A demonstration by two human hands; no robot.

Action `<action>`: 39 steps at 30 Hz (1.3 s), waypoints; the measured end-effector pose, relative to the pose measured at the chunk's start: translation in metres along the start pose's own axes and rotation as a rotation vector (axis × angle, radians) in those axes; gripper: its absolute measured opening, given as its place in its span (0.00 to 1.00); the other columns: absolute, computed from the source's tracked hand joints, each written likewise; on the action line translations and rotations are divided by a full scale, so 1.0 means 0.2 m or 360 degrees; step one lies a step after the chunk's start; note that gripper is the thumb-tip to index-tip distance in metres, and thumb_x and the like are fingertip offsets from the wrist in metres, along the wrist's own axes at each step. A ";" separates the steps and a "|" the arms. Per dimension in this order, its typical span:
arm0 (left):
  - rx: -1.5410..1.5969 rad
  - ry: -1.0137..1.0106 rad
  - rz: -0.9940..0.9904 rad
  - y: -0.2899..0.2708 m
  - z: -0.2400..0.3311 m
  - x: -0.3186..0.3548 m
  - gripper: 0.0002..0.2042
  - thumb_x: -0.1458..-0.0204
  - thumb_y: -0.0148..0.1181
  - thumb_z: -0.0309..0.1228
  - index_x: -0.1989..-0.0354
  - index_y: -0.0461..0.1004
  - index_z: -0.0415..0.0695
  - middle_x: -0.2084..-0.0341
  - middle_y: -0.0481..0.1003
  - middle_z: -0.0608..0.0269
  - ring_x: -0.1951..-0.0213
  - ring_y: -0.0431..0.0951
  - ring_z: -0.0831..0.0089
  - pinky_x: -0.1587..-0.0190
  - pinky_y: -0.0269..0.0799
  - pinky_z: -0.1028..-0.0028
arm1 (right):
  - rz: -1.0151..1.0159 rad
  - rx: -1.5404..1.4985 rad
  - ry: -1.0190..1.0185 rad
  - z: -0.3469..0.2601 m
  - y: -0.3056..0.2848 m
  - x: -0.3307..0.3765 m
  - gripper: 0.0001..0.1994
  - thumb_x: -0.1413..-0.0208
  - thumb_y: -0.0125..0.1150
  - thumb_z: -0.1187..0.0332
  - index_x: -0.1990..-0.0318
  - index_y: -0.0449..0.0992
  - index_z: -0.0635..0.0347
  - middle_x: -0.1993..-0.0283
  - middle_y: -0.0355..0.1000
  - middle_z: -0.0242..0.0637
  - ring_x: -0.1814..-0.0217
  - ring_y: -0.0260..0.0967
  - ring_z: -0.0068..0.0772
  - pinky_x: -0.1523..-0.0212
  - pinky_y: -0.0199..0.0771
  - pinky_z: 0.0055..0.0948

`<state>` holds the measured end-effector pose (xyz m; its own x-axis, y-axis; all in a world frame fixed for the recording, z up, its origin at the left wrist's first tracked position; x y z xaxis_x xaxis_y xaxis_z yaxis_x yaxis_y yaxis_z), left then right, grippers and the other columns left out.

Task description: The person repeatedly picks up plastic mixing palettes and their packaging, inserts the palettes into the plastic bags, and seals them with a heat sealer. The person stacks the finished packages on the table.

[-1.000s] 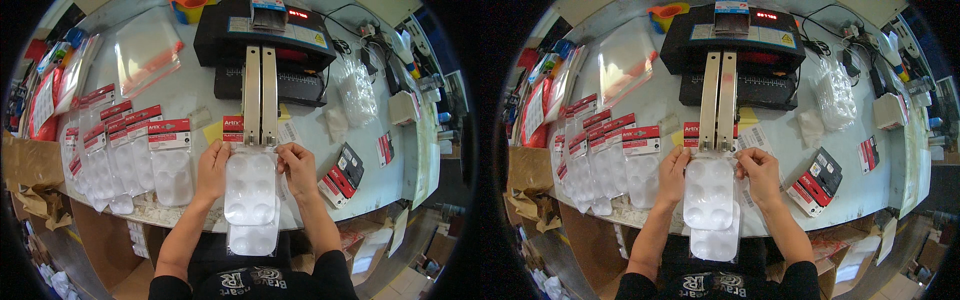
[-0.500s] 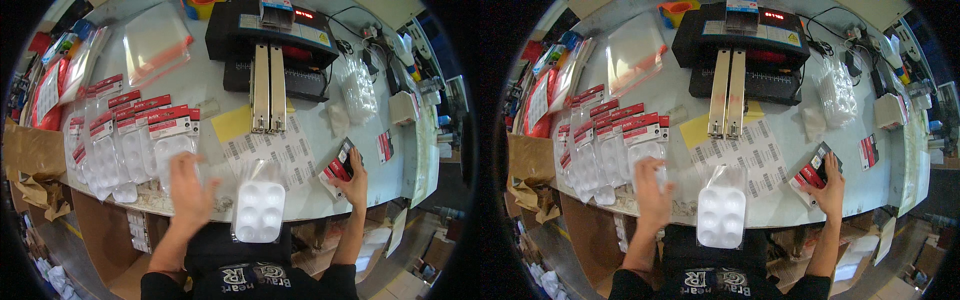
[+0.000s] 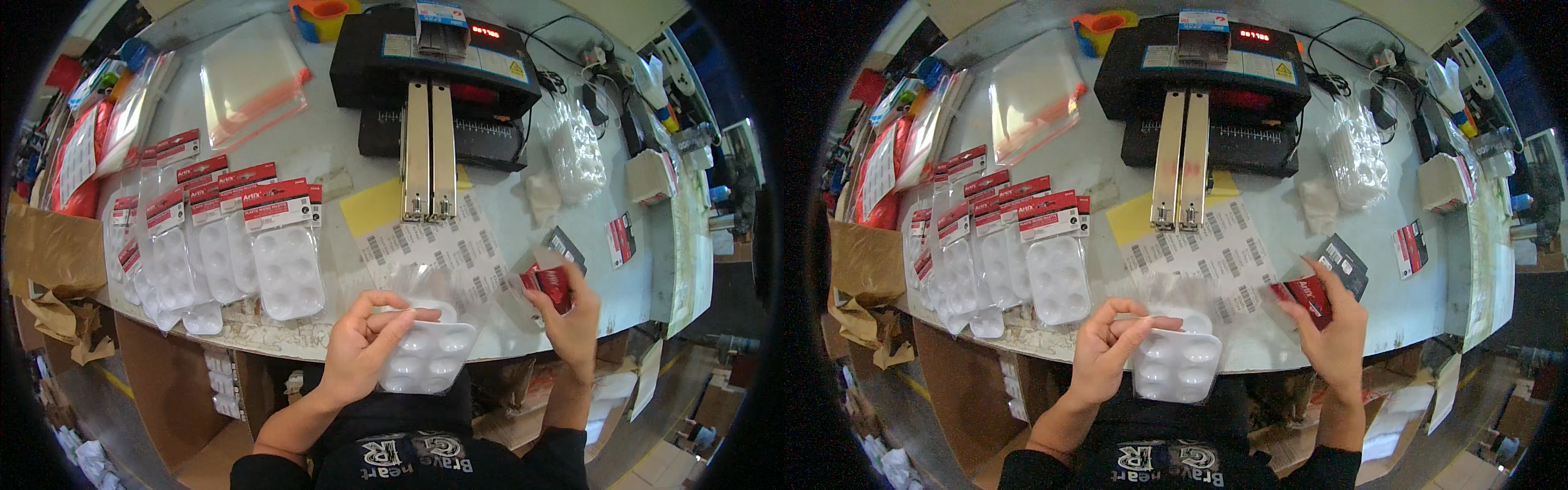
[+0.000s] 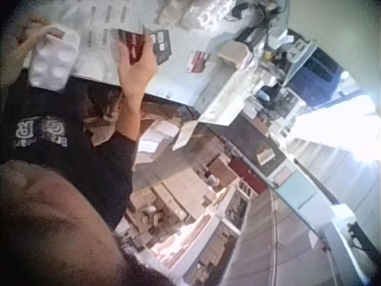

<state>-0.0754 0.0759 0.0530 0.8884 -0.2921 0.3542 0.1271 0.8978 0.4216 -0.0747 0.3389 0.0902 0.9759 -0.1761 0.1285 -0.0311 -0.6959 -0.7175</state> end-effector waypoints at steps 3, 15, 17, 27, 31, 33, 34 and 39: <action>-0.0208 -0.0006 -0.0071 0.03 0.03 0.01 0.08 0.41 0.51 0.27 0.59 0.71 0.34 0.61 0.78 0.54 0.63 0.75 0.80 0.62 0.69 0.82 | -0.0356 -0.0500 -0.0281 -0.28 0.01 -0.02 0.28 0.55 0.69 0.69 0.47 0.62 0.65 0.62 0.75 0.47 0.60 0.75 0.30 0.58 0.73 0.27; -0.0890 0.0165 0.0108 0.01 0.06 0.02 0.07 0.44 0.56 0.29 0.65 0.75 0.38 0.76 0.80 0.59 0.77 0.75 0.85 0.73 0.68 0.81 | -0.0311 0.0095 -0.1007 -0.41 0.22 -0.10 0.13 0.52 0.65 0.64 0.67 0.68 0.59 0.80 0.66 0.41 0.80 0.67 0.43 0.79 0.64 0.37; -0.0885 0.0190 0.0082 0.02 0.06 0.01 0.07 0.44 0.56 0.29 0.65 0.75 0.38 0.77 0.79 0.59 0.78 0.74 0.84 0.75 0.68 0.81 | -0.0177 0.0158 -0.1096 -0.40 0.23 -0.10 0.13 0.53 0.66 0.62 0.71 0.68 0.58 0.82 0.66 0.38 0.83 0.66 0.40 0.82 0.63 0.34; -0.0991 0.0512 0.0323 -0.02 0.07 0.02 0.08 0.43 0.55 0.28 0.66 0.75 0.35 0.82 0.73 0.68 0.78 0.68 0.85 0.74 0.64 0.81 | 0.0173 -0.0079 -0.0755 -0.33 0.19 -0.15 0.09 0.50 0.63 0.66 0.67 0.76 0.63 0.75 0.72 0.39 0.79 0.71 0.35 0.78 0.70 0.30; -0.0787 0.0511 0.0505 -0.07 0.05 -0.02 0.09 0.42 0.54 0.28 0.65 0.75 0.33 0.79 0.73 0.69 0.74 0.66 0.85 0.72 0.63 0.83 | -0.0639 -0.0645 -0.0079 -0.23 0.22 -0.09 0.10 0.44 0.60 0.67 0.66 0.78 0.69 0.76 0.74 0.38 0.79 0.72 0.23 0.80 0.68 0.22; -0.0806 0.0483 0.0496 -0.08 0.03 -0.03 0.10 0.41 0.52 0.29 0.65 0.75 0.32 0.78 0.73 0.68 0.73 0.66 0.85 0.70 0.63 0.83 | -0.0772 -0.0867 0.0146 -0.18 0.25 -0.06 0.10 0.44 0.58 0.69 0.67 0.77 0.70 0.76 0.75 0.38 0.79 0.72 0.21 0.80 0.67 0.19; -0.0787 0.0481 0.0502 -0.08 0.02 -0.04 0.10 0.41 0.52 0.29 0.65 0.75 0.33 0.77 0.74 0.68 0.73 0.66 0.85 0.70 0.63 0.83 | -0.0766 -0.0948 0.0204 -0.17 0.26 -0.05 0.09 0.44 0.58 0.71 0.68 0.77 0.71 0.75 0.75 0.38 0.79 0.72 0.21 0.81 0.67 0.17; -0.0714 0.0451 0.0502 -0.08 0.01 -0.05 0.10 0.41 0.51 0.29 0.64 0.75 0.33 0.76 0.74 0.69 0.72 0.66 0.85 0.69 0.63 0.83 | -0.0769 -0.1136 0.0378 -0.12 0.30 -0.03 0.09 0.43 0.57 0.72 0.69 0.76 0.71 0.74 0.75 0.38 0.79 0.72 0.21 0.81 0.67 0.15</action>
<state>-0.0865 0.0632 0.0437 0.9883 0.0536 0.1428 -0.0422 0.9958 -0.0815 -0.0875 0.2805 0.0627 0.8494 0.1642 0.5015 0.1675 -0.9851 0.0388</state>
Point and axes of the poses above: each hand's wrist, its own x-axis away from the middle knuckle, its own y-axis out of the palm, z = x × y, the point moved 2 cm from there along -x, towards the middle knuckle
